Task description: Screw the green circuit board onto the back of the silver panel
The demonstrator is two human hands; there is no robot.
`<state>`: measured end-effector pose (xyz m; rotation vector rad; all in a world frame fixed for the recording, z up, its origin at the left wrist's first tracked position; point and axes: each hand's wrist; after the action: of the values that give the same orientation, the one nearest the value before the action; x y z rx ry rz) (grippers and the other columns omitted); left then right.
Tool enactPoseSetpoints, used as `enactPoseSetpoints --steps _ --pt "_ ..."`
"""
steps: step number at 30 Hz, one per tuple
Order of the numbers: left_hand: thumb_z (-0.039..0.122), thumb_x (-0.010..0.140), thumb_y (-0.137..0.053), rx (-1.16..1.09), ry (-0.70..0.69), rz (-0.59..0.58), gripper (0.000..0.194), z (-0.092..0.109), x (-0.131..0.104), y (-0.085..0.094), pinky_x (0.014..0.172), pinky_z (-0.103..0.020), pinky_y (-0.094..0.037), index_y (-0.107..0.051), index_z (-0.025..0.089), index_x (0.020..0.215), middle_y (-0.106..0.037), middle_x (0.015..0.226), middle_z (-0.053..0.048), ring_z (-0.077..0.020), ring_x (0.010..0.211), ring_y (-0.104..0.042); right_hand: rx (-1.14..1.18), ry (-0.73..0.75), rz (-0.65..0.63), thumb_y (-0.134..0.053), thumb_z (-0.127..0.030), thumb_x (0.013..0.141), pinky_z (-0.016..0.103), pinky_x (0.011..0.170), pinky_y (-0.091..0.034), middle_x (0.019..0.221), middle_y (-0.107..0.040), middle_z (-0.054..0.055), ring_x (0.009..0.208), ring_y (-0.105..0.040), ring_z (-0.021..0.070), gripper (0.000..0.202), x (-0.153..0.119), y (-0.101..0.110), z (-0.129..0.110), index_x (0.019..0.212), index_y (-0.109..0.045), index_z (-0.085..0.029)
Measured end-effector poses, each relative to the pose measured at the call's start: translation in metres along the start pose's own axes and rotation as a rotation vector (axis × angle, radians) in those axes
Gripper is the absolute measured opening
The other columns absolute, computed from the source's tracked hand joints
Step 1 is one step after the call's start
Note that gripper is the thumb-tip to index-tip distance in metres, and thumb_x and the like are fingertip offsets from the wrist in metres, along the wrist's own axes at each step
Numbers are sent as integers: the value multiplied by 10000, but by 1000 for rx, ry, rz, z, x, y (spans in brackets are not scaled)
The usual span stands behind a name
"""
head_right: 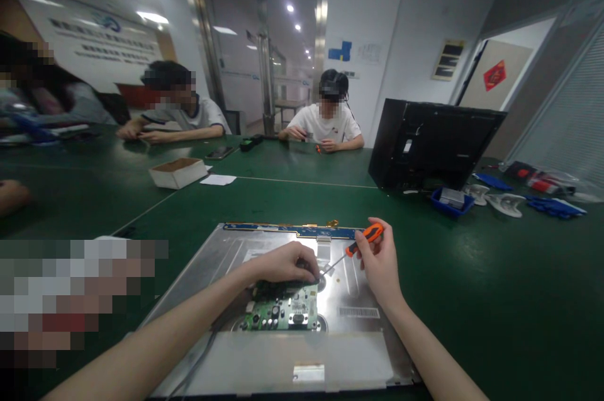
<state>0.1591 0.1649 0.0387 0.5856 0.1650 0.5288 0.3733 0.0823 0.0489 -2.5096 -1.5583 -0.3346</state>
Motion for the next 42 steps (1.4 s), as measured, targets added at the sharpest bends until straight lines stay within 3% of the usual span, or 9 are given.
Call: enactPoseSetpoints --steps 3,8,12,15,18,23,42 --pt "138 777 -744 -29 11 -2 99 -1 0 0 707 -217 -465 -792 173 855 -752 822 -11 -150 762 -656 -155 205 -20 -696 -516 843 262 467 -431 706 -553 -46 528 -513 150 466 5 -4 -19 1224 -534 -301" --pt "124 750 -760 -38 -11 9 72 -1 1 0 706 -216 -462 -782 156 810 -734 774 -9 -147 738 -641 -441 523 -210 -768 -380 779 287 591 -417 746 -636 -25 547 -540 147 348 20 -23 -69 1094 -644 -298" --pt "123 748 -751 -44 -7 9 70 -1 1 0 693 -214 -466 -779 151 806 -735 766 -12 -149 724 -646 -642 543 -398 -825 -353 721 258 546 -319 607 -575 -62 496 -491 140 283 32 -35 -103 901 -619 -280" --pt "140 758 -751 -45 -2 10 65 -3 1 -1 697 -214 -472 -781 155 813 -741 769 -13 -152 722 -655 -822 551 -495 -815 -325 736 245 543 -285 613 -554 -73 524 -477 139 300 35 -36 -117 865 -551 -265" --pt "168 769 -758 -49 -4 2 55 -5 2 -1 713 -218 -478 -784 161 818 -747 784 -17 -160 745 -665 -1015 581 -571 -774 -316 787 246 547 -285 645 -561 -64 560 -486 141 270 34 -31 -120 867 -523 -255" --pt "174 779 -746 -63 -10 -14 52 -6 3 -1 705 -220 -473 -774 160 820 -740 790 -13 -160 745 -657 -1092 598 -733 -739 -313 832 243 574 -313 727 -629 -42 645 -552 151 192 28 -28 -115 853 -557 -255" --pt "128 766 -729 -20 -46 -8 57 -4 2 0 698 -227 -434 -754 170 796 -688 727 20 -141 701 -600 -1123 575 -735 -777 -304 812 241 563 -291 747 -671 -33 676 -601 153 189 29 -36 -105 886 -613 -248"
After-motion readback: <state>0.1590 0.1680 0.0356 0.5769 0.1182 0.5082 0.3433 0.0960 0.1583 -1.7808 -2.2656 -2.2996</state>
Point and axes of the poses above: each hand's wrist, its own x-axis towards the middle knuckle, its own y-axis out of the back of the hand, z = x × y
